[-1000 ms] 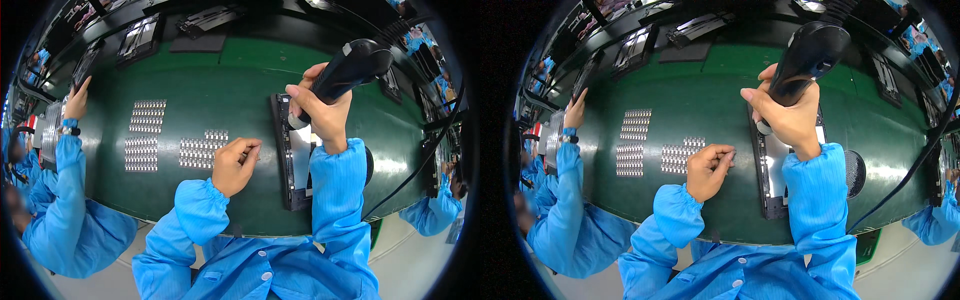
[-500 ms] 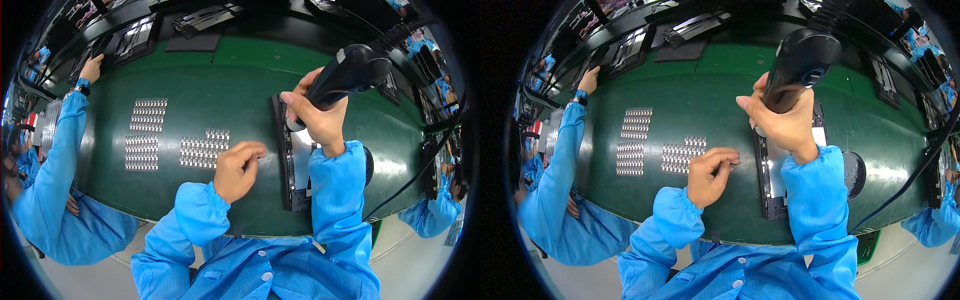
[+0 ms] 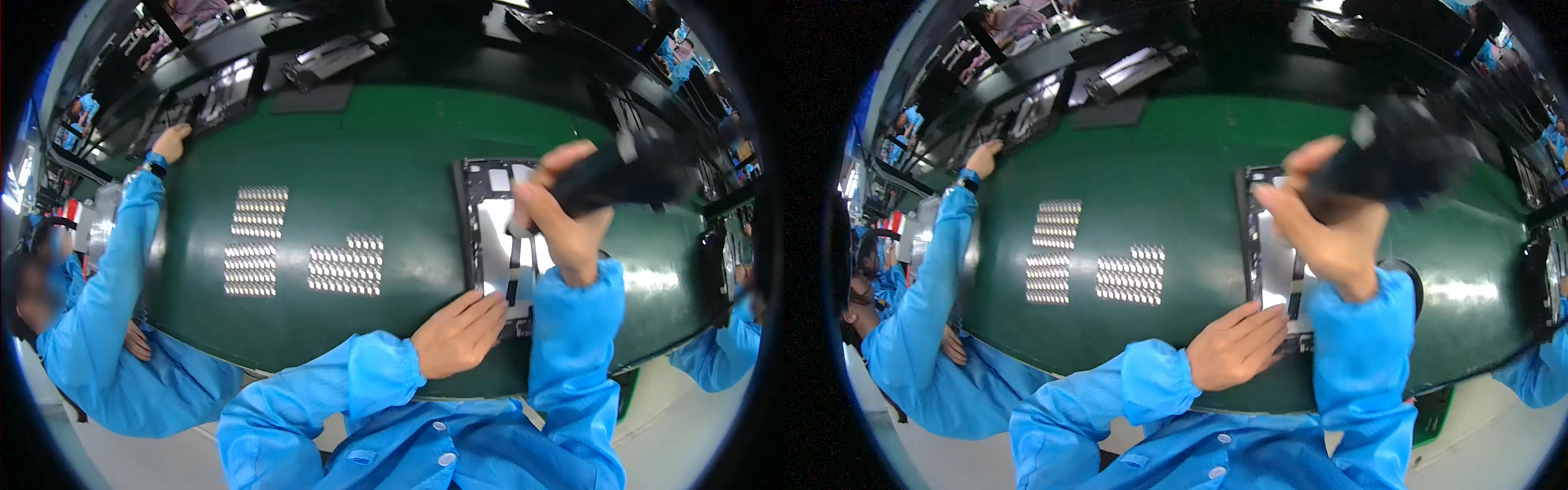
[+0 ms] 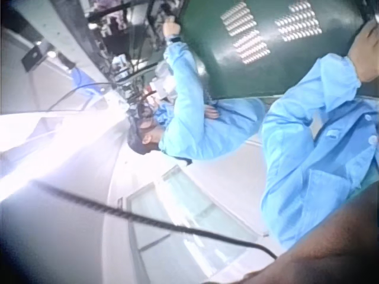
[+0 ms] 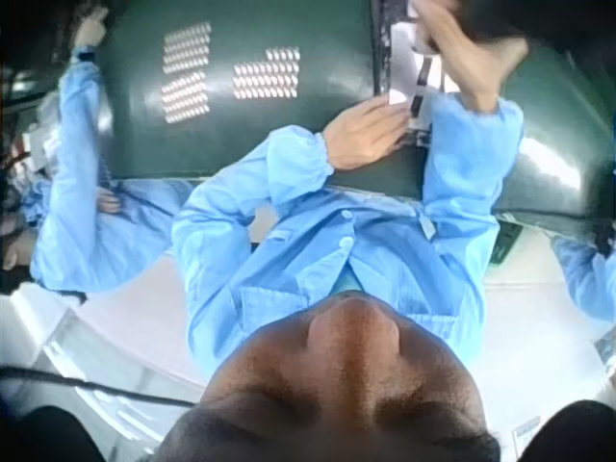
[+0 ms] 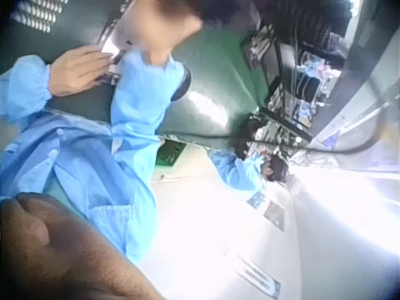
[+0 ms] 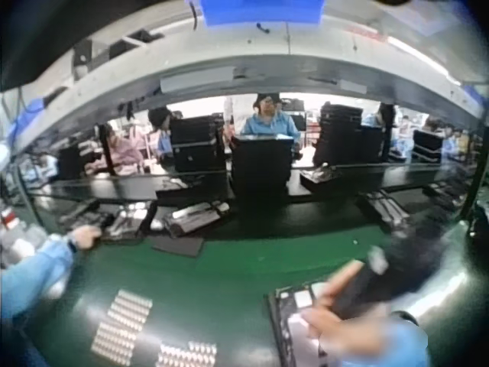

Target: Assembling electronic components into a tablet-like device housing using an electric screwdriver on an assembly line.

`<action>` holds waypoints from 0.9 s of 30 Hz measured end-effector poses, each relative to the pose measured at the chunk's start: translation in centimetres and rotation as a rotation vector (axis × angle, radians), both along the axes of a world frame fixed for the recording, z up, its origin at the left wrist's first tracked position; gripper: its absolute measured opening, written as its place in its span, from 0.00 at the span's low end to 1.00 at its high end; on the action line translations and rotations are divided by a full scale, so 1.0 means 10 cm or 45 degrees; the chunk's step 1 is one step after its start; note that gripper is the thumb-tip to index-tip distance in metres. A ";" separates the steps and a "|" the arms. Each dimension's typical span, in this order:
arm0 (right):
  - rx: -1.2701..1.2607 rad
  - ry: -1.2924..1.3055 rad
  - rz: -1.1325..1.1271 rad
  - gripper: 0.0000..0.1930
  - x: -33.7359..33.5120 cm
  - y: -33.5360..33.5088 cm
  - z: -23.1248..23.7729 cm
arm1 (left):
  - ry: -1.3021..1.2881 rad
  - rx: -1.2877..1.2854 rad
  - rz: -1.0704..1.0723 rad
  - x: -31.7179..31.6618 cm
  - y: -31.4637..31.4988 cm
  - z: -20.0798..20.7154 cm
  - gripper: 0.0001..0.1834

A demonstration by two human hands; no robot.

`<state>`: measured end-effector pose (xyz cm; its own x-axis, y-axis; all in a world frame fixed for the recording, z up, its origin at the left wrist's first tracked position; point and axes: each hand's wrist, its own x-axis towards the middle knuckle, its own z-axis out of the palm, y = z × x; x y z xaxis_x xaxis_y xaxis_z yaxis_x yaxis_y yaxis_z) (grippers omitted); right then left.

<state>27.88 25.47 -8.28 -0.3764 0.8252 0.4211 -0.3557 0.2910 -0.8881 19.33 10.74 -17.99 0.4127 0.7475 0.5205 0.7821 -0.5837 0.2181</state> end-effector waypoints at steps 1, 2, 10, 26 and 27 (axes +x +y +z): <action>0.089 -0.058 -0.042 0.19 0.16 0.00 0.01 | 0.022 0.013 -0.011 -0.03 0.15 -0.02 0.22; 0.075 -0.055 -0.032 0.20 0.27 -0.04 -0.03 | -0.003 0.020 0.028 -0.13 0.32 -0.03 0.23; -0.172 -0.042 -0.141 0.20 0.75 -0.32 -0.31 | 0.072 -0.005 0.279 -0.93 2.05 0.04 0.22; -0.428 0.001 -0.089 0.21 0.92 -0.18 -0.54 | 1.399 -0.291 0.974 -3.82 1.95 0.30 0.37; -0.465 0.000 -0.095 0.21 0.94 -0.16 -0.54 | 1.393 -0.348 0.967 -3.84 1.99 0.34 0.38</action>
